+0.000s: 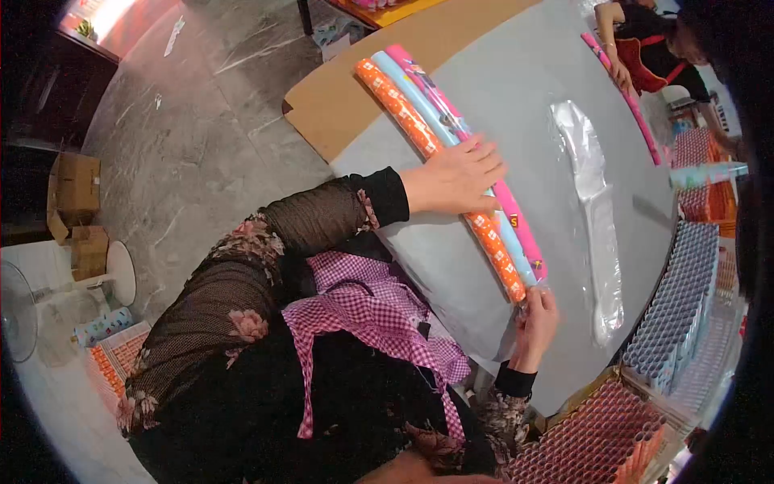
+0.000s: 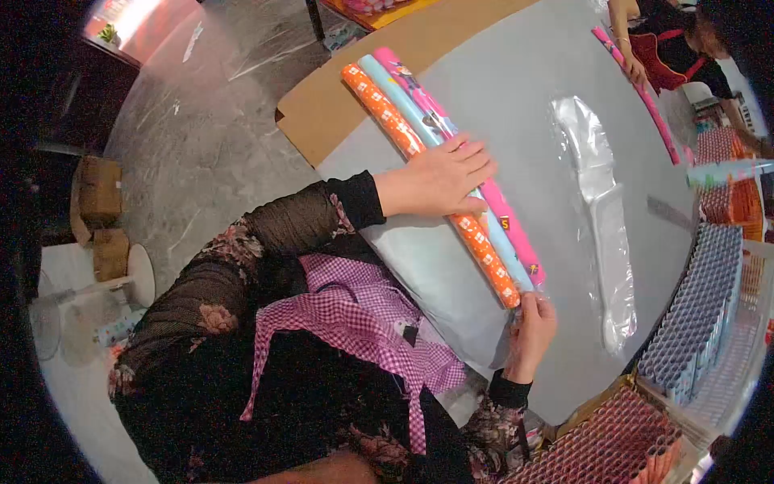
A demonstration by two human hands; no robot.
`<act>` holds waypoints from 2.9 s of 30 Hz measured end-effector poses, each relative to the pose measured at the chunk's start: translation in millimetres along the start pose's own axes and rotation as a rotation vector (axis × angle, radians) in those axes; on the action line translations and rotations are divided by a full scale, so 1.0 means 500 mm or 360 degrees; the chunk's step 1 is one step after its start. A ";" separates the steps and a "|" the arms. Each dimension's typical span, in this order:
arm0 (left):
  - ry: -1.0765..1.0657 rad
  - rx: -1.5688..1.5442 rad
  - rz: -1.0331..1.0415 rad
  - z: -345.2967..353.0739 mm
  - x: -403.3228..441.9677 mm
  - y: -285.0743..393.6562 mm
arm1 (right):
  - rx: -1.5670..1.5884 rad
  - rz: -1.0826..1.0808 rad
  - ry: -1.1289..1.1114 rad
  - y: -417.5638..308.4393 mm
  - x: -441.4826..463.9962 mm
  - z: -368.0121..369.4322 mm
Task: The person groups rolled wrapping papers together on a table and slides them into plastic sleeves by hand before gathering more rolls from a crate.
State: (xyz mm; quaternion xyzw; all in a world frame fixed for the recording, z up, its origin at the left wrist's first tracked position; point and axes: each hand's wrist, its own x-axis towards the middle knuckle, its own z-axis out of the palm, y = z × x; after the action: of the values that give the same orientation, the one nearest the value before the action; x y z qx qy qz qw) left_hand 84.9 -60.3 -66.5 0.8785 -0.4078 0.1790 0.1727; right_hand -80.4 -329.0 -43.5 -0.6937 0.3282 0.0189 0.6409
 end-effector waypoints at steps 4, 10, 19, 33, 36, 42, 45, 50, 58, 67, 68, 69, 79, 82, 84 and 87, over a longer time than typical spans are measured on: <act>-0.0077 -0.0045 -0.0030 -0.013 -0.001 0.001 | 0.0093 0.0074 -0.0051 0.005 0.001 0.001; -0.0120 -0.0012 -0.0062 -0.014 -0.004 0.006 | 0.0187 0.0125 0.0021 0.002 0.018 0.008; -0.0105 -0.0020 -0.0075 -0.007 -0.003 0.005 | 0.0336 0.0170 -0.0187 -0.003 0.003 0.008; -0.0037 -0.0077 -0.0063 -0.019 -0.004 0.005 | -0.0317 0.0213 -0.0041 0.009 -0.025 0.001; 0.0007 -0.0077 -0.0054 -0.017 -0.005 0.006 | -0.0108 0.0271 -0.0053 0.010 -0.024 0.002; -0.0003 -0.0067 -0.0054 -0.012 -0.007 0.010 | 0.0203 0.0377 -0.0260 0.015 -0.002 -0.011; -0.0228 -0.0144 -0.0083 -0.039 0.001 0.015 | 0.0232 0.0353 -0.0578 0.022 0.004 -0.038; 0.0067 -0.0102 -0.0039 0.012 -0.003 0.003 | 0.0159 0.0328 -0.0311 0.019 0.000 -0.014; 0.0031 0.0214 0.0182 0.007 0.013 -0.003 | 0.0140 0.0320 -0.0267 0.010 -0.013 -0.005; -0.0045 0.0207 0.0164 -0.001 0.017 0.002 | 0.0013 0.0075 0.0110 0.022 -0.027 -0.096; -0.0080 0.0195 0.0156 -0.005 0.019 0.002 | -0.0059 0.0049 0.0118 0.028 -0.022 -0.102; -0.0109 0.0211 0.0147 -0.004 0.019 0.001 | 0.0030 0.0038 0.0096 0.034 -0.019 -0.112; -0.0248 0.0280 0.0109 -0.003 0.018 0.002 | -0.0150 -0.0498 0.0580 0.054 -0.005 -0.208; -0.0154 0.0262 0.0129 0.005 0.013 -0.005 | -0.0510 -0.0901 0.0859 -0.004 -0.032 -0.152; -0.0218 0.0268 0.0115 0.006 0.015 -0.005 | -0.1342 -0.1653 0.0320 -0.016 -0.025 -0.113; -0.0269 0.0300 0.0054 0.003 0.014 0.002 | -0.1858 -0.1686 0.0124 -0.004 -0.025 -0.048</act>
State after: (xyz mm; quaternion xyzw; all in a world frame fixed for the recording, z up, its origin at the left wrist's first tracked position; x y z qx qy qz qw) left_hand 88.6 -66.2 -64.4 0.8957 -0.4171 0.1449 0.0513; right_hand -98.6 -345.2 -32.2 -0.9821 -0.0866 -0.1441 0.0849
